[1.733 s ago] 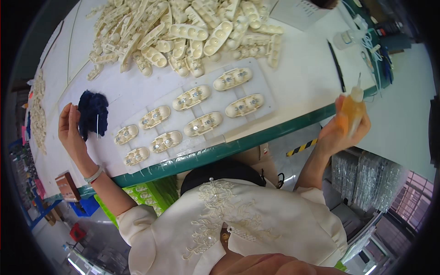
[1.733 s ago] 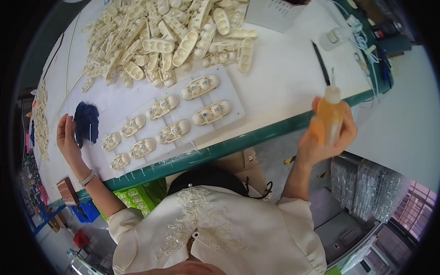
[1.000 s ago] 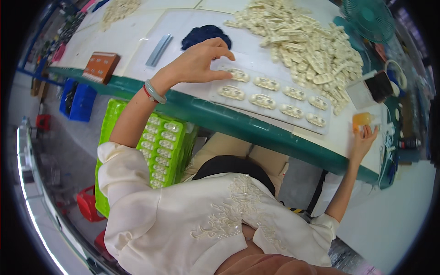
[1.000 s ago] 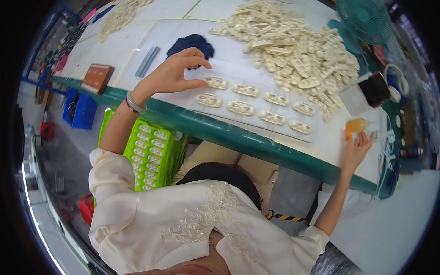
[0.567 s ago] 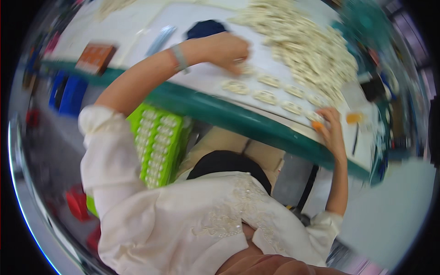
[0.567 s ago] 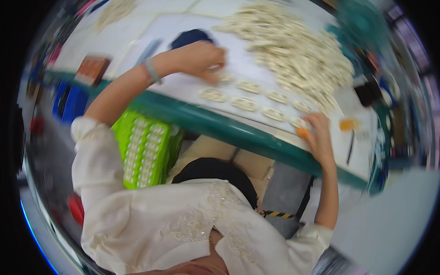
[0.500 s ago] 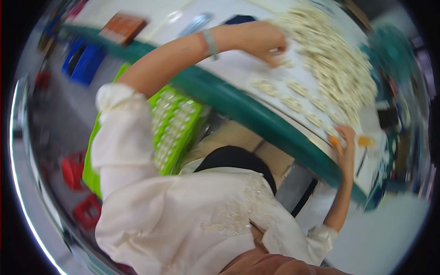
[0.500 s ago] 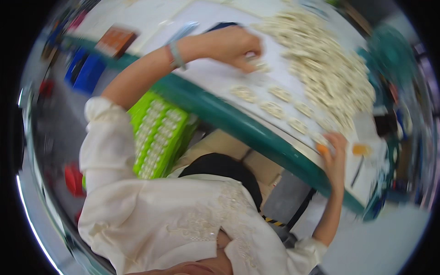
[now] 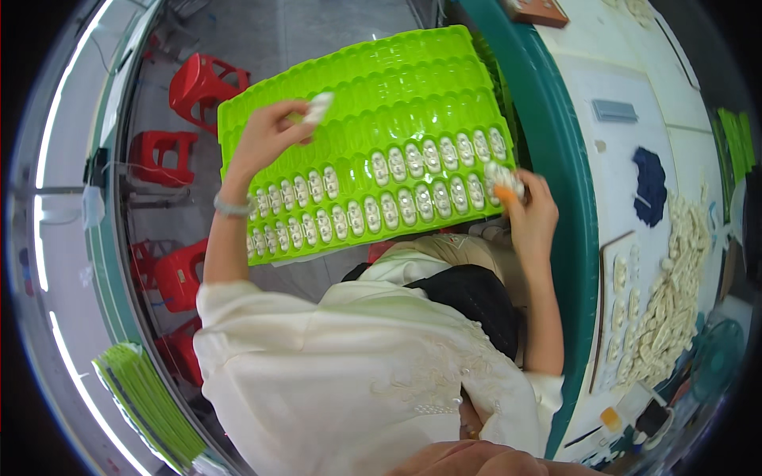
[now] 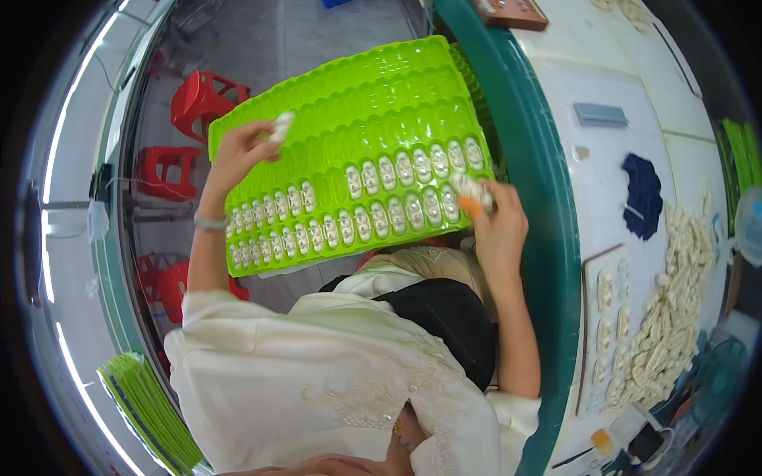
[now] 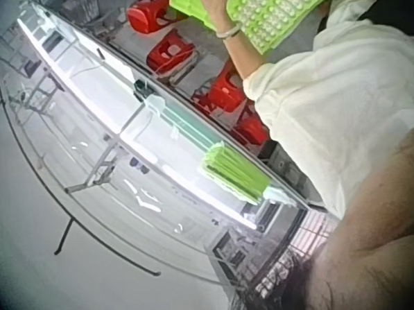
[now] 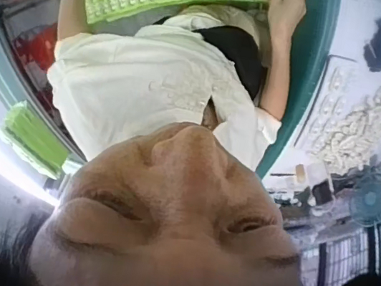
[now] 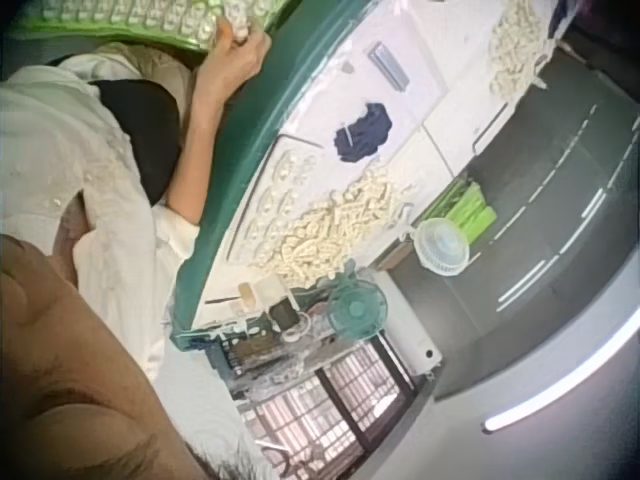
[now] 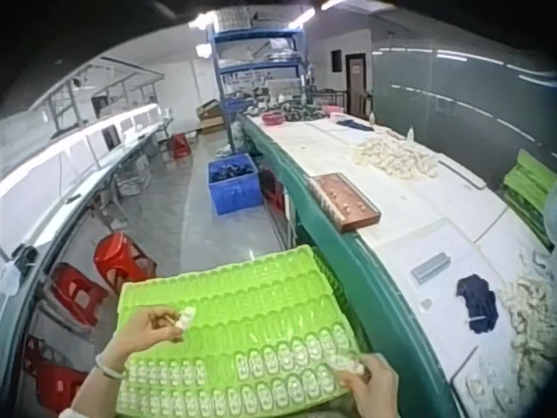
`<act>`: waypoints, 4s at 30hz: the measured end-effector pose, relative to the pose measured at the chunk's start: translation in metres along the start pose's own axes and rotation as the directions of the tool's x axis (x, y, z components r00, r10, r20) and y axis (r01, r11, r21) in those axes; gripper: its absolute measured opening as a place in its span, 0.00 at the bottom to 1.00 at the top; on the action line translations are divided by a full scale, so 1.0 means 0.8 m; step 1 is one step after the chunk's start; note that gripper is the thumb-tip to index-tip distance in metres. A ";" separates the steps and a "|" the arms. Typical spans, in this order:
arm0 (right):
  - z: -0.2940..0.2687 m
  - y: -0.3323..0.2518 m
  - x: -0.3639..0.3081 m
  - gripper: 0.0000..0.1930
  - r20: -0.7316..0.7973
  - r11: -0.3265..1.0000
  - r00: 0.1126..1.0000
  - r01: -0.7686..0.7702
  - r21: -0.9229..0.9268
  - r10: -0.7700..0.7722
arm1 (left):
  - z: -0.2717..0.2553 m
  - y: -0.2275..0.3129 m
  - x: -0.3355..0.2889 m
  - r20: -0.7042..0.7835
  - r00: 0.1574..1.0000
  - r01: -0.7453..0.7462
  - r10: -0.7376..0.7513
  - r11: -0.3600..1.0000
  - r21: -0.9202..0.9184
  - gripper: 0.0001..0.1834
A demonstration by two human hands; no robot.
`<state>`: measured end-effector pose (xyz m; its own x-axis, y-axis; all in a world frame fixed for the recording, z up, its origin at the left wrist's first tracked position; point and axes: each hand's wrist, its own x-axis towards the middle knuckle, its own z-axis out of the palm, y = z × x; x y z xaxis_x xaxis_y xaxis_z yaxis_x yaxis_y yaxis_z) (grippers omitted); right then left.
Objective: Applying adhesive or sealant liquid to small plastic parts and assembling them into a tray.
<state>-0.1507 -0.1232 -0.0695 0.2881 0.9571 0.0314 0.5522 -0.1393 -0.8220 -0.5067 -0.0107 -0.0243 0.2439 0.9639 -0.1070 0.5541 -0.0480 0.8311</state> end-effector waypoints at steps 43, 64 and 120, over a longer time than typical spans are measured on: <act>-0.113 -0.020 -0.122 0.14 -0.010 0.988 0.998 -0.060 -0.141 0.059 | 0.255 0.140 0.007 0.164 0.657 -0.745 0.736 0.667 -0.008 0.18; -0.240 0.003 -0.178 0.12 -0.691 0.945 0.720 -0.173 -0.277 -0.071 | 0.348 0.348 0.095 0.334 -0.065 -0.950 0.940 0.044 -0.308 0.14; -0.284 0.104 -0.259 0.19 -0.458 0.799 0.889 -0.267 -0.539 -0.013 | 0.567 0.401 0.033 0.766 -0.403 -0.883 0.501 0.008 -0.469 0.20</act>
<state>0.0132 -0.3910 -0.0154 0.6075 0.7358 0.2992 0.7862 -0.5035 -0.3582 0.0381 -0.1195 -0.0079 0.7891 -0.6130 0.0409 -0.5845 -0.7286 0.3570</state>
